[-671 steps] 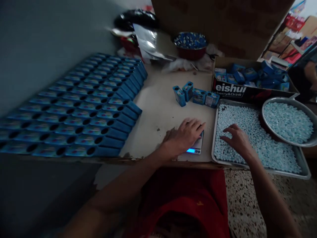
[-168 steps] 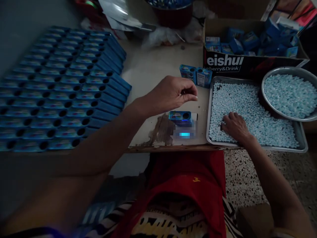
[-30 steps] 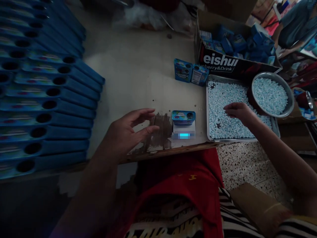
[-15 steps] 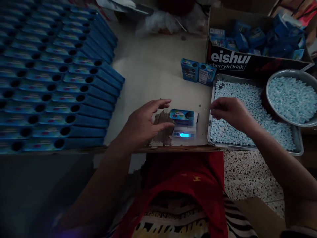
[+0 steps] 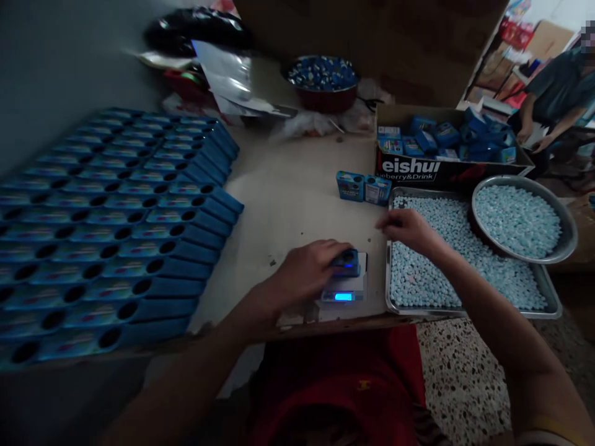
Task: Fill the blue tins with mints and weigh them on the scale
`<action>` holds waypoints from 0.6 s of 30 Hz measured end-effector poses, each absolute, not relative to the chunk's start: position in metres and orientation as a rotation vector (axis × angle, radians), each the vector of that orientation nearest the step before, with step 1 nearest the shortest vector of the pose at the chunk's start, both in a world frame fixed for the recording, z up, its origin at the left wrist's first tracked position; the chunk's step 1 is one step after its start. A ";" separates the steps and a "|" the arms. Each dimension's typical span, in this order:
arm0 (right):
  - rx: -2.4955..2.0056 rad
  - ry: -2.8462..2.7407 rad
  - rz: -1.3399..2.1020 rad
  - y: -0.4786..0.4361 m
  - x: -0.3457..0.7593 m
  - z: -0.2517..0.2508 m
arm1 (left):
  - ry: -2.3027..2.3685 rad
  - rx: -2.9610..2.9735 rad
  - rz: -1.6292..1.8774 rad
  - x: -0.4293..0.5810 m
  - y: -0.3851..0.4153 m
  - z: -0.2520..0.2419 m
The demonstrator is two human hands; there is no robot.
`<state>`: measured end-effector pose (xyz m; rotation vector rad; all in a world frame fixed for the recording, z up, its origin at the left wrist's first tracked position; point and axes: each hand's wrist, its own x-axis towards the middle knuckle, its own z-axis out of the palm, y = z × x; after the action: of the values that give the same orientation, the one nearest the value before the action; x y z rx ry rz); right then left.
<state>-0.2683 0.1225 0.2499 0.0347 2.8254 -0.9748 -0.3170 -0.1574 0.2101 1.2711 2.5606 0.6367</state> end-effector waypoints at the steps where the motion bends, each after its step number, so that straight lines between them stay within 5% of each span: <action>1: 0.123 2.838 -0.686 0.137 -0.270 0.251 | 2.573 1.265 0.623 -0.330 -0.161 0.217; 5: 0.271 2.879 0.114 0.150 -0.289 0.261 | 2.836 1.157 0.687 -0.416 -0.192 0.254; 11: -0.012 3.202 0.164 0.077 -0.381 0.251 | 3.103 0.738 0.665 -0.553 -0.244 0.285; 18: -0.075 3.253 0.193 0.074 -0.423 0.209 | 2.810 0.859 0.720 -0.592 -0.315 0.251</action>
<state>-0.4227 0.0742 0.2092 -0.0749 3.2529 0.1929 -0.5922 -0.3153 0.2510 0.8590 2.8103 0.7200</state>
